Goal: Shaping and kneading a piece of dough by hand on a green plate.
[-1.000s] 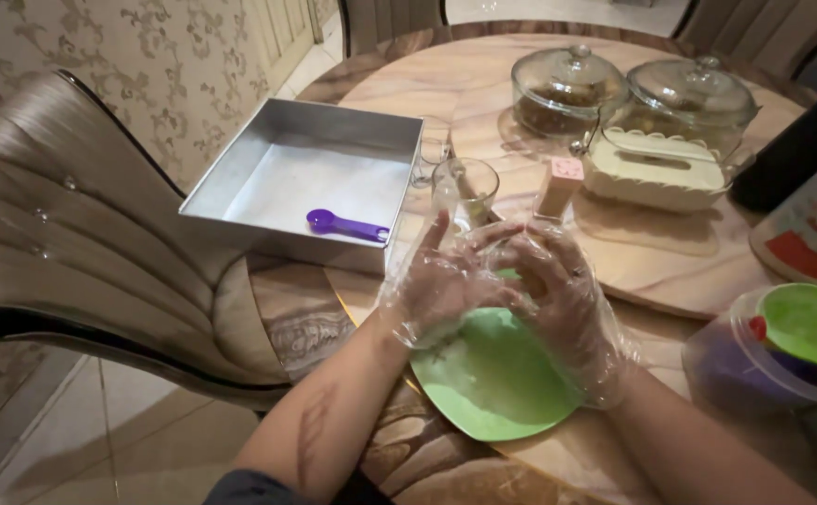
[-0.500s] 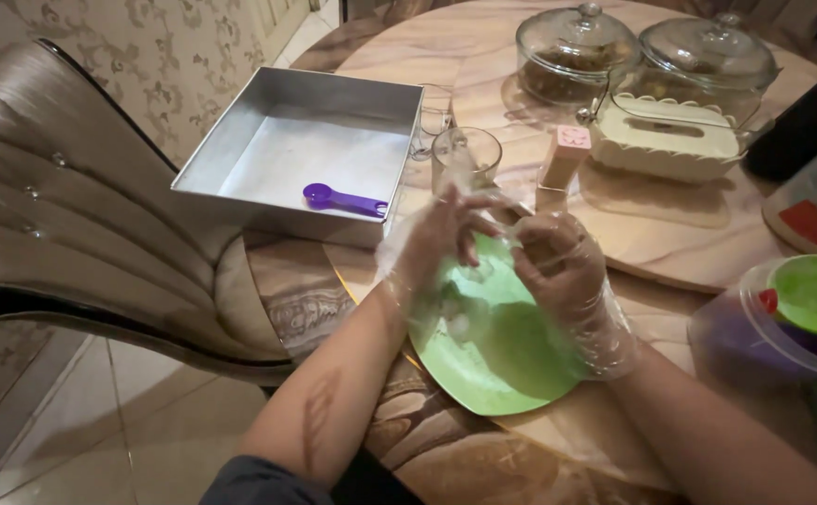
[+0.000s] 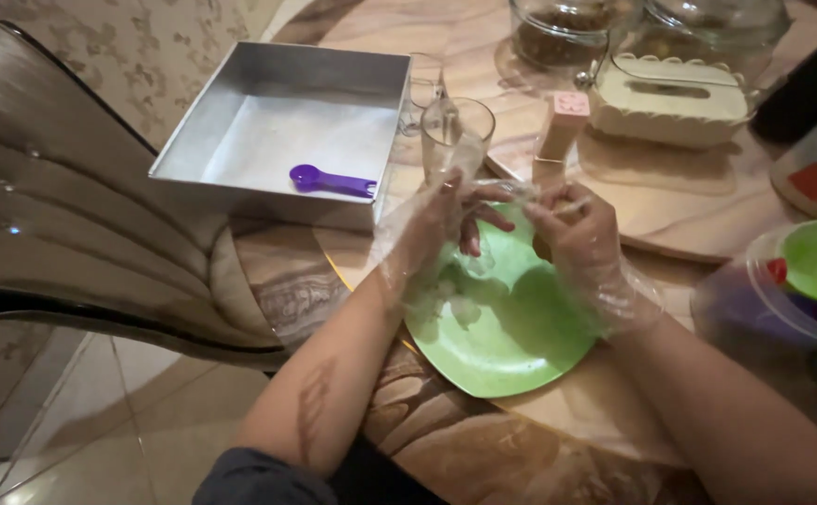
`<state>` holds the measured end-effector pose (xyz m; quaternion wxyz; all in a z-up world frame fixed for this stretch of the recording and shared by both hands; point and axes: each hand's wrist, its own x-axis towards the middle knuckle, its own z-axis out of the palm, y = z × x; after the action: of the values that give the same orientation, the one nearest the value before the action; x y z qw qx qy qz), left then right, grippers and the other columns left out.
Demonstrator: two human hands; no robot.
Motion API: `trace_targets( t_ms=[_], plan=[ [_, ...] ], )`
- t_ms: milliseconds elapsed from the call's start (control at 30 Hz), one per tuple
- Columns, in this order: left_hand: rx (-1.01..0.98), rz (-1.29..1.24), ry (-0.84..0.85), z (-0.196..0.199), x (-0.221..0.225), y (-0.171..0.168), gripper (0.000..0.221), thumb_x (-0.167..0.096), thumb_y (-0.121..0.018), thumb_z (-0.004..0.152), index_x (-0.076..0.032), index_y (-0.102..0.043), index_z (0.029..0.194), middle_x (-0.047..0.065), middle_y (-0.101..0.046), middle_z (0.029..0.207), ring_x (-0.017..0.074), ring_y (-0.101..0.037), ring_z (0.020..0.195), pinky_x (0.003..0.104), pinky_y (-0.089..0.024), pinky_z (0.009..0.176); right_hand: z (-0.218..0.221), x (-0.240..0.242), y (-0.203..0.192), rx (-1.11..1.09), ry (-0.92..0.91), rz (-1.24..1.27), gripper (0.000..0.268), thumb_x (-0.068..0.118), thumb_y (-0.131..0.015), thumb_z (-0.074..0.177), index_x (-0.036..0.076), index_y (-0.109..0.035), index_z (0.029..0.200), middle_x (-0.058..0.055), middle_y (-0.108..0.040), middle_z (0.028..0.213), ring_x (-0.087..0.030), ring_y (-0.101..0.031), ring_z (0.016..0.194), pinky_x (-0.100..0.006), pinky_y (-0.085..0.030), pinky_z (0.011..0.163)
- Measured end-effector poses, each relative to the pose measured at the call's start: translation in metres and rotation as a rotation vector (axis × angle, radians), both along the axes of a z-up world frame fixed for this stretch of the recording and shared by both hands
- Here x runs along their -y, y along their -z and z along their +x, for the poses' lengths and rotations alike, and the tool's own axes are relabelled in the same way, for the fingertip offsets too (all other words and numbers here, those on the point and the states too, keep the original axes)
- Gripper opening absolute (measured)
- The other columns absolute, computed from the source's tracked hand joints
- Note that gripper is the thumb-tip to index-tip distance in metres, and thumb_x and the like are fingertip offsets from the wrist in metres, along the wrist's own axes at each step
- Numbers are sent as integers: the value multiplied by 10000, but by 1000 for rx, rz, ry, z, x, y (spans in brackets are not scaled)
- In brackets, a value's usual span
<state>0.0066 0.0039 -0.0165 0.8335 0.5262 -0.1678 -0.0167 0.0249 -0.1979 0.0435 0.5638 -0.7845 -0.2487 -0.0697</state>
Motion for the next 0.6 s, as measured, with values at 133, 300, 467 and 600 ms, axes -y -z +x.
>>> trace_targets(
  t_ms=[133, 300, 467, 600],
  plan=[
    [-37, -46, -192, -10, 3, -13, 963, -778, -141, 959, -24, -687, 1207, 242, -754, 1009, 249, -732, 594, 235, -473, 349, 18, 0, 0, -268, -57, 369, 124, 103, -644, 949, 109, -609, 1068, -80, -549, 529, -124, -547, 407, -224, -440, 374],
    [-47, -255, -489, -34, 1, -37, 931, -840, -214, 914, -107, -739, 1147, 90, -765, 836, 157, -676, 584, 208, -442, 433, -17, 1, -34, -404, -197, 496, 173, 199, -582, 979, 126, -596, 1135, -18, -665, 1181, -149, -590, 1088, -311, -463, 1064],
    [80, -448, -292, -21, -8, -35, 1020, -902, -166, 886, -111, -632, 1330, 169, -730, 1147, 314, -732, 826, 387, -582, 640, -47, -2, -80, -242, -127, -385, 511, 363, -542, 966, 213, -596, 1451, -56, -750, 876, -148, -665, 701, -230, -543, 611],
    [121, -584, -250, -19, -7, -36, 988, -899, -210, 908, -115, -606, 1361, 177, -693, 1230, 353, -720, 922, 454, -598, 720, -16, 13, -26, 523, -187, -443, 436, 550, -605, 989, 170, -794, 1092, -107, -748, 828, -227, -679, 566, -366, -579, 567]
  ],
)
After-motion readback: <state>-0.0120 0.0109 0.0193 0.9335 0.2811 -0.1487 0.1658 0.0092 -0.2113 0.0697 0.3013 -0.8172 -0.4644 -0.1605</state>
